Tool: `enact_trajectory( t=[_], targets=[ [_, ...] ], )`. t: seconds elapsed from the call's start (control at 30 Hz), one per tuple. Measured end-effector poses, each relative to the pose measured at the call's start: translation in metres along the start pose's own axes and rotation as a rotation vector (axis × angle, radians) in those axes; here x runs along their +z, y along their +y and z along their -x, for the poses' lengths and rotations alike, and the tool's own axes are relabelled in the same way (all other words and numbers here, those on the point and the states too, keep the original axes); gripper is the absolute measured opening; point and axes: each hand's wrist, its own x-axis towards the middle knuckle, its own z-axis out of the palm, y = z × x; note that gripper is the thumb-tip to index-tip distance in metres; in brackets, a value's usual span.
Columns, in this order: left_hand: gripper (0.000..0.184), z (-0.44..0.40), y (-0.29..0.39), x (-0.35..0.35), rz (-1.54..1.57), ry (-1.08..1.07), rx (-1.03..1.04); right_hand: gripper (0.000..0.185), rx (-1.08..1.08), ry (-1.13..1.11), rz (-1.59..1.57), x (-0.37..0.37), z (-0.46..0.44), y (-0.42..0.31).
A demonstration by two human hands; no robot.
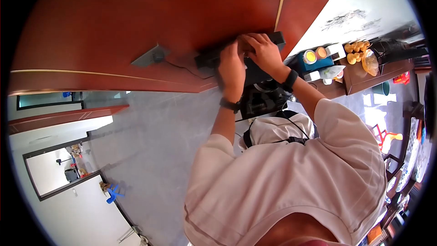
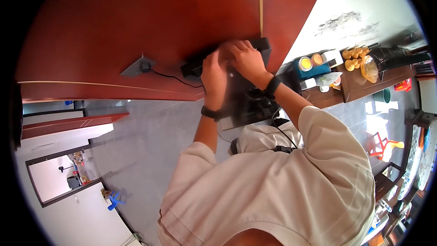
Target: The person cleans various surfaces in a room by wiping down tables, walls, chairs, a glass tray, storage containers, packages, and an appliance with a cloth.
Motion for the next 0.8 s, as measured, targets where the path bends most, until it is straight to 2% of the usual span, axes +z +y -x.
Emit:
enact_trajectory(
  t=[0.17, 0.3, 0.5, 0.7, 0.8],
  targets=[
    [0.039, 0.006, -0.056, -0.039, -0.138, 0.044, -0.101, 0.058, -0.076, -0.055, -0.061, 0.044, -0.023, -0.053],
    [0.035, 0.006, -0.081, -0.066, -0.032, 0.078, -0.114, 0.053, -0.120, -0.044, -0.099, 0.072, -0.031, -0.079],
    [0.036, 0.007, -0.070, -0.066, -0.167, 0.029, -0.121, 0.052, -0.100, -0.058, -0.156, 0.062, -0.029, -0.072],
    [0.039, -0.002, -0.041, -0.038, -0.105, -0.013, 0.036, 0.059, 0.009, -0.097, -0.113, 0.020, -0.018, -0.044],
    [0.038, -0.007, -0.024, -0.013, -0.105, -0.055, 0.091, 0.060, 0.020, -0.043, -0.075, 0.009, -0.007, -0.014]
  ],
)
